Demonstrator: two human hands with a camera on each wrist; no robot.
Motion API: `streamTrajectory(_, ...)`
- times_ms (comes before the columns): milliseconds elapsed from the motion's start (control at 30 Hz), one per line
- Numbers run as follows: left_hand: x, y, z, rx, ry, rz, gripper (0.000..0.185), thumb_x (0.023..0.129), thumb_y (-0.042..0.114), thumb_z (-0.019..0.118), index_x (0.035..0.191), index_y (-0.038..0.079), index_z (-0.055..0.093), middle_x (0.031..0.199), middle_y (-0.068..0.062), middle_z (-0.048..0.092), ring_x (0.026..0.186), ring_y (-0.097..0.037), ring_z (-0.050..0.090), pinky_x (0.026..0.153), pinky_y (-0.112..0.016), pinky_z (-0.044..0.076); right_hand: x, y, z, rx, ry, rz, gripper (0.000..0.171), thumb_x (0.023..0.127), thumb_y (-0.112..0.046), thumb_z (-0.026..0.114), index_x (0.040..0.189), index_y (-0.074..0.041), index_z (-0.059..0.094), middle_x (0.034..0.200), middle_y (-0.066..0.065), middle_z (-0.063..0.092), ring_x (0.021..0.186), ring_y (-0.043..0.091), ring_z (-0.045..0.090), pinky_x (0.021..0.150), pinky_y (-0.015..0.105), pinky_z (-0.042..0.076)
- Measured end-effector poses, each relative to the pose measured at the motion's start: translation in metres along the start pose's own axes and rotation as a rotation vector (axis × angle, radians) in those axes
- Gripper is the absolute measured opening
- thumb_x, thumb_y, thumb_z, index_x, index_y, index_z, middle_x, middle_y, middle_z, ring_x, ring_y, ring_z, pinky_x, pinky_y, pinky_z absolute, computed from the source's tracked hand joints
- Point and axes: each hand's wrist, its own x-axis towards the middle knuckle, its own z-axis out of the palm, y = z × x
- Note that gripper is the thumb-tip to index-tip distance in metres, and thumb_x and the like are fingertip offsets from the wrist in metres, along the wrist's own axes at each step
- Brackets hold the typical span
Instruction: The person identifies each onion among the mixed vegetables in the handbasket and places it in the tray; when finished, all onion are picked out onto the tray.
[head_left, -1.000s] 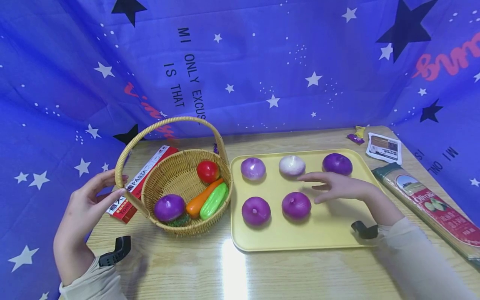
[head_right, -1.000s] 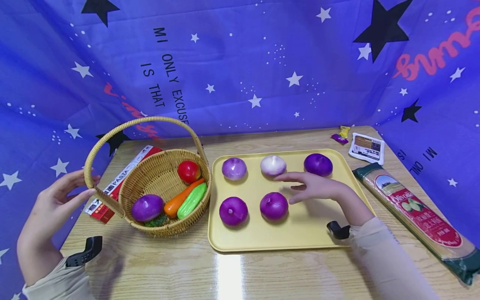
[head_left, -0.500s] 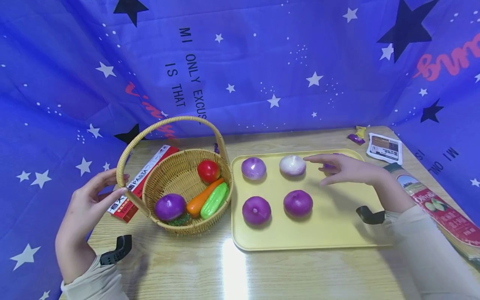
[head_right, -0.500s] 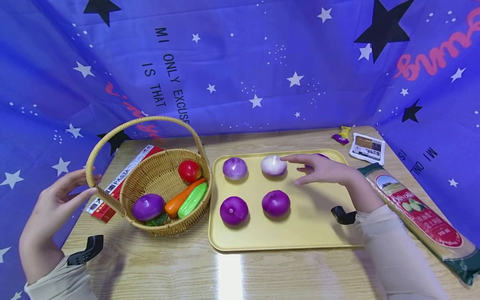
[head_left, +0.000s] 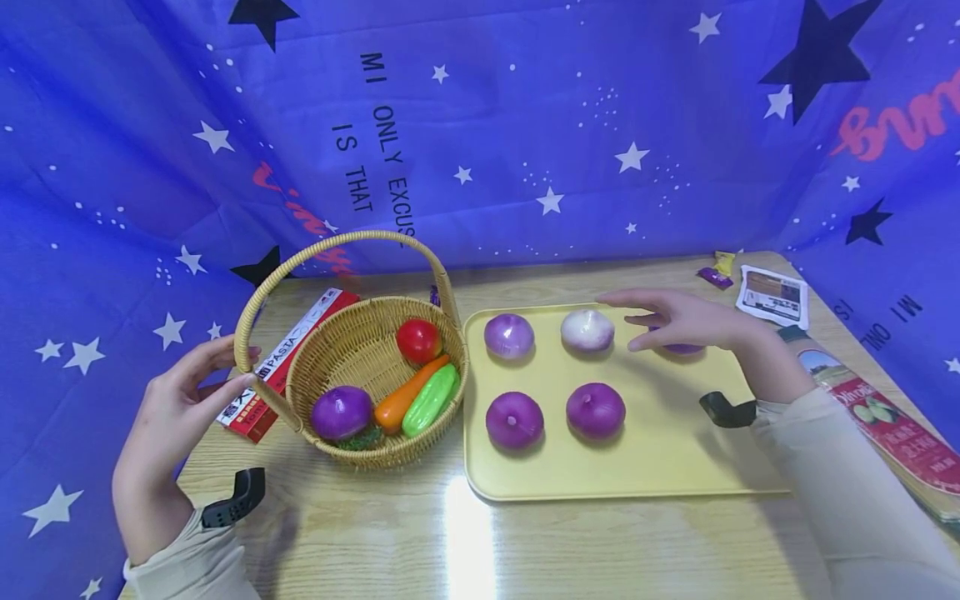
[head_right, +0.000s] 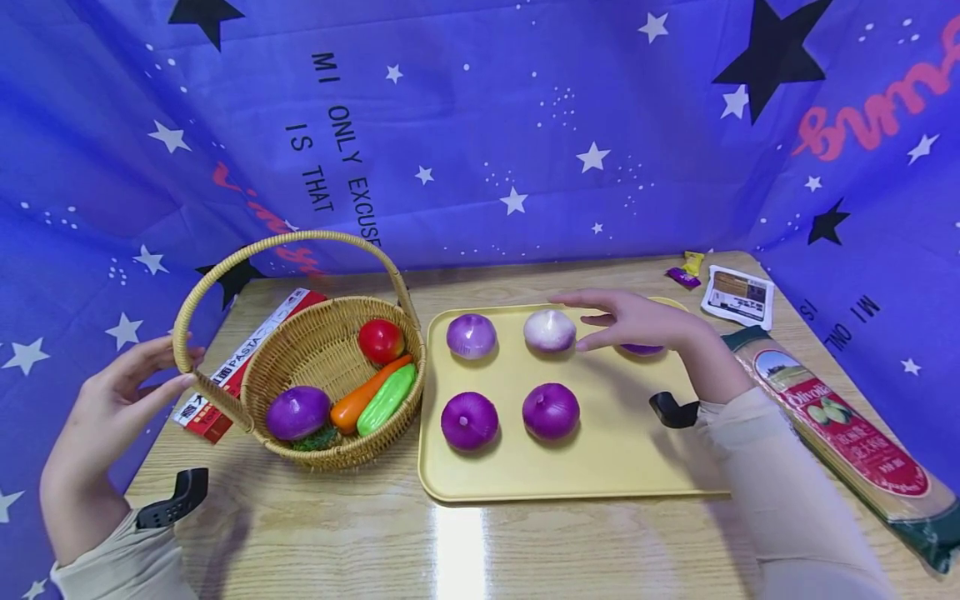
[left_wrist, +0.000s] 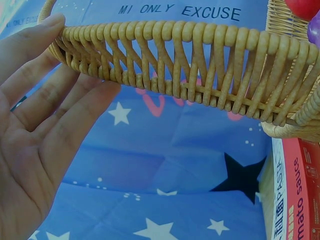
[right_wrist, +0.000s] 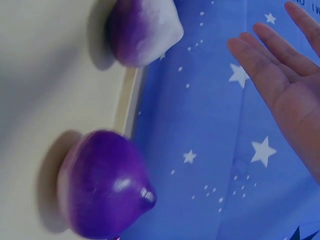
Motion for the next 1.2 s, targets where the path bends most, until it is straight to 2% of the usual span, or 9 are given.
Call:
streamTrajectory(167,0.0,0.0,-0.001,0.013,-0.005,-0.006,0.04,0.086,0.002,0.065,0.125,0.009,0.058,0.107,0.032,0.059,0.1,0.014,0.056,0.076,-0.001,0.048,0.016,-0.008,0.003,-0.003,-0.012,-0.027,0.067,0.086,-0.021,0.068,0.145,-0.021,0.036,0.153,0.007,0.032,0.138,0.036,0.034,0.113,0.049,0.032)
streamTrajectory(333,0.0,-0.001,-0.001,0.02,-0.007,-0.009,0.041,0.086,0.002,0.065,0.126,0.01,0.058,0.108,0.031,0.059,0.1,0.014,0.056,0.075,-0.001,0.048,0.034,-0.023,0.007,-0.032,-0.056,-0.017,0.066,0.087,-0.027,0.067,0.144,-0.033,0.035,0.152,-0.002,0.034,0.138,0.033,0.036,0.113,0.051,0.033)
streamTrajectory(400,0.0,-0.001,0.0,0.011,-0.004,-0.005,0.042,0.085,0.001,0.065,0.126,0.01,0.058,0.109,0.031,0.06,0.1,0.014,0.056,0.074,-0.002,0.049,0.042,-0.03,0.009,-0.045,-0.078,-0.04,0.066,0.087,-0.026,0.067,0.144,-0.032,0.035,0.152,-0.001,0.034,0.137,0.034,0.037,0.112,0.05,0.034)
streamTrajectory(633,0.0,-0.001,0.0,0.007,-0.002,-0.006,0.042,0.085,0.0,0.066,0.125,0.009,0.058,0.108,0.031,0.06,0.1,0.014,0.057,0.074,-0.003,0.049,0.082,-0.064,0.024,0.014,-0.19,-0.218,0.068,0.087,-0.019,0.067,0.146,-0.012,0.034,0.153,0.009,0.032,0.141,0.032,0.03,0.117,0.048,0.028)
streamTrajectory(867,0.002,-0.001,-0.001,0.016,-0.003,-0.011,0.041,0.085,0.001,0.066,0.125,0.01,0.058,0.107,0.032,0.059,0.099,0.014,0.056,0.076,-0.001,0.048,0.119,-0.103,0.04,0.001,-0.272,-0.312,0.068,0.086,-0.026,0.068,0.145,-0.012,0.036,0.151,0.004,0.037,0.141,0.02,0.032,0.116,0.042,0.031)
streamTrajectory(1067,0.003,-0.003,-0.001,0.006,-0.006,-0.006,0.042,0.084,0.001,0.067,0.125,0.009,0.058,0.108,0.031,0.059,0.1,0.014,0.056,0.076,-0.001,0.048,0.146,-0.128,0.056,-0.042,-0.306,-0.388,0.068,0.086,-0.024,0.068,0.144,-0.011,0.037,0.15,0.007,0.038,0.14,0.02,0.034,0.116,0.042,0.032)
streamTrajectory(1200,0.001,-0.004,-0.001,0.003,-0.003,-0.009,0.042,0.084,0.0,0.067,0.125,0.008,0.058,0.108,0.032,0.059,0.099,0.014,0.056,0.075,-0.002,0.048,0.164,-0.142,0.07,-0.05,-0.327,-0.415,0.066,0.086,-0.024,0.067,0.144,-0.013,0.037,0.15,0.004,0.038,0.14,0.018,0.035,0.114,0.04,0.035)
